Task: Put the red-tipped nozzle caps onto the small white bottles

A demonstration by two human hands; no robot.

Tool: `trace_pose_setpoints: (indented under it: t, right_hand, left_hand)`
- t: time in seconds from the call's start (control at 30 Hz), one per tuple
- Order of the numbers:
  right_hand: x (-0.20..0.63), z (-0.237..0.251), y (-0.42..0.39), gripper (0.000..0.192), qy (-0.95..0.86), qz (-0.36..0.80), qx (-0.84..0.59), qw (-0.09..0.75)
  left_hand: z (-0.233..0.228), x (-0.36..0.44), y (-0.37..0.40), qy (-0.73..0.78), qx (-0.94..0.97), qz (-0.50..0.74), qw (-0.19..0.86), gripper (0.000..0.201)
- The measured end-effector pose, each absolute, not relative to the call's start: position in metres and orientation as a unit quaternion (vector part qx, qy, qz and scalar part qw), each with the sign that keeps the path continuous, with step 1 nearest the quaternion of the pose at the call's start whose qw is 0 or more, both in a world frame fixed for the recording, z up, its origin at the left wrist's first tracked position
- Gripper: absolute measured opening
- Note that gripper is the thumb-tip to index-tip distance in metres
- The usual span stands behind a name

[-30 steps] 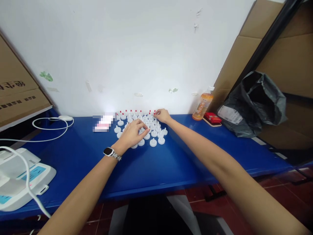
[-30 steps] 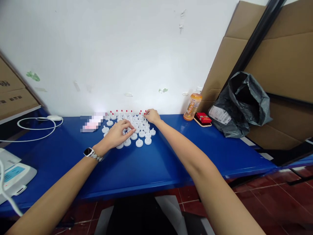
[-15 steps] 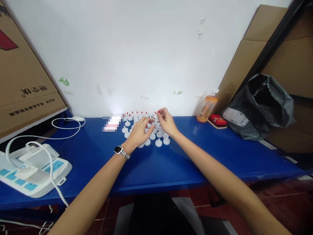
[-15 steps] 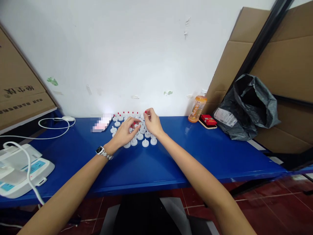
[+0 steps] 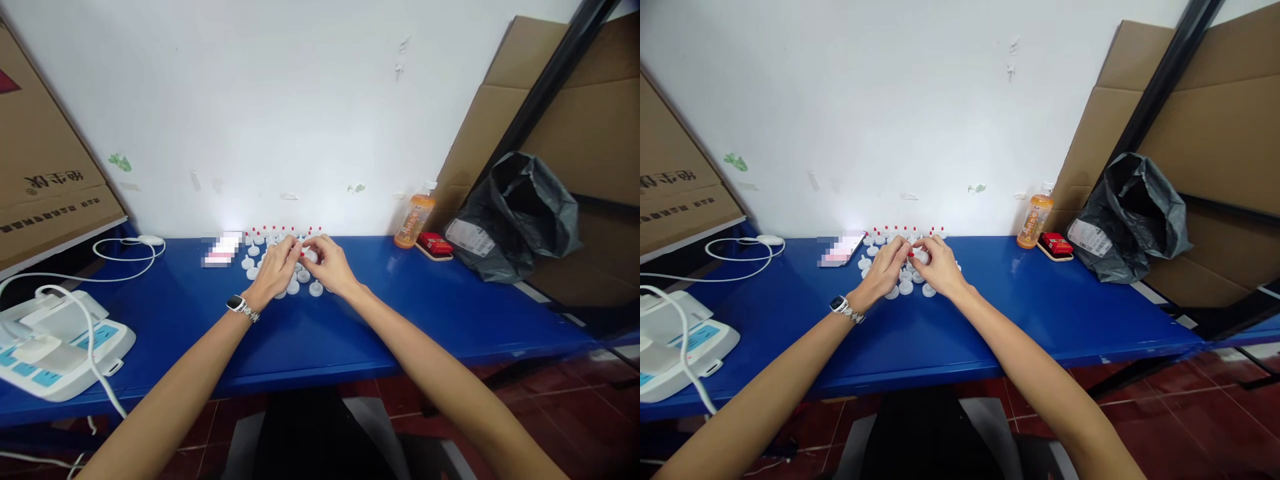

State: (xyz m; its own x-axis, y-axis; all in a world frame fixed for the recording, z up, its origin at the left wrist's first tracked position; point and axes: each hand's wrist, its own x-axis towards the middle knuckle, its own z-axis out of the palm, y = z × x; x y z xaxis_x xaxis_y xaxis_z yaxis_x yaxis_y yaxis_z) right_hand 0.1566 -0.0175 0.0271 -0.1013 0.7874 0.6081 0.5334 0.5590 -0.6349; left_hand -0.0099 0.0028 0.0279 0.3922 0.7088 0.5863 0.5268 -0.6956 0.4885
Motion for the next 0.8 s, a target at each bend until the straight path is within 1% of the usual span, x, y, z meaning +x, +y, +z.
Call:
trace_pose_setpoints:
  t: [0.1, 0.2, 0.27, 0.4, 0.47, 0.53, 0.63, 0.7, 0.8]
  right_hand:
    - [0.157, 0.027, -0.02, 0.012, -0.734, 0.115, -0.459, 0.487]
    - [0.159, 0.027, -0.02, 0.01, -0.736, 0.143, -0.435, 0.498]
    - [0.16, 0.026, -0.02, 0.016, -0.732, 0.2, -0.405, 0.509]
    - [0.16, 0.023, -0.02, 0.039, -0.71, 0.352, -0.356, 0.495]
    - [0.158, 0.021, -0.018, 0.043, -0.691, 0.406, -0.334, 0.496]
    - [0.158, 0.021, -0.015, 0.043, -0.661, 0.444, -0.318, 0.515]
    - [0.161, 0.021, -0.008, 0.039, -0.595, 0.496, -0.304, 0.554]
    - [0.163, 0.021, -0.007, 0.034, -0.553, 0.544, -0.292, 0.559]
    - [0.164, 0.023, -0.009, 0.027, -0.497, 0.624, -0.274, 0.537]
  left_hand:
    - [0.031, -0.011, 0.002, 0.36, 0.86, 0.36, 0.049, 0.029]
    - [0.032, -0.013, 0.004, 0.356, 0.869, 0.342, 0.032, 0.03]
    - [0.033, -0.013, 0.005, 0.362, 0.855, 0.367, 0.057, 0.033]
    - [0.032, -0.013, 0.006, 0.38, 0.809, 0.421, 0.154, 0.042]
    - [0.031, -0.013, 0.006, 0.387, 0.794, 0.425, 0.198, 0.047]
    - [0.03, -0.013, 0.006, 0.382, 0.791, 0.423, 0.222, 0.05]
    - [0.031, -0.013, 0.003, 0.351, 0.819, 0.403, 0.208, 0.052]
    - [0.032, -0.013, 0.002, 0.336, 0.839, 0.384, 0.189, 0.046]
    - [0.032, -0.012, 0.0, 0.332, 0.85, 0.374, 0.163, 0.036]
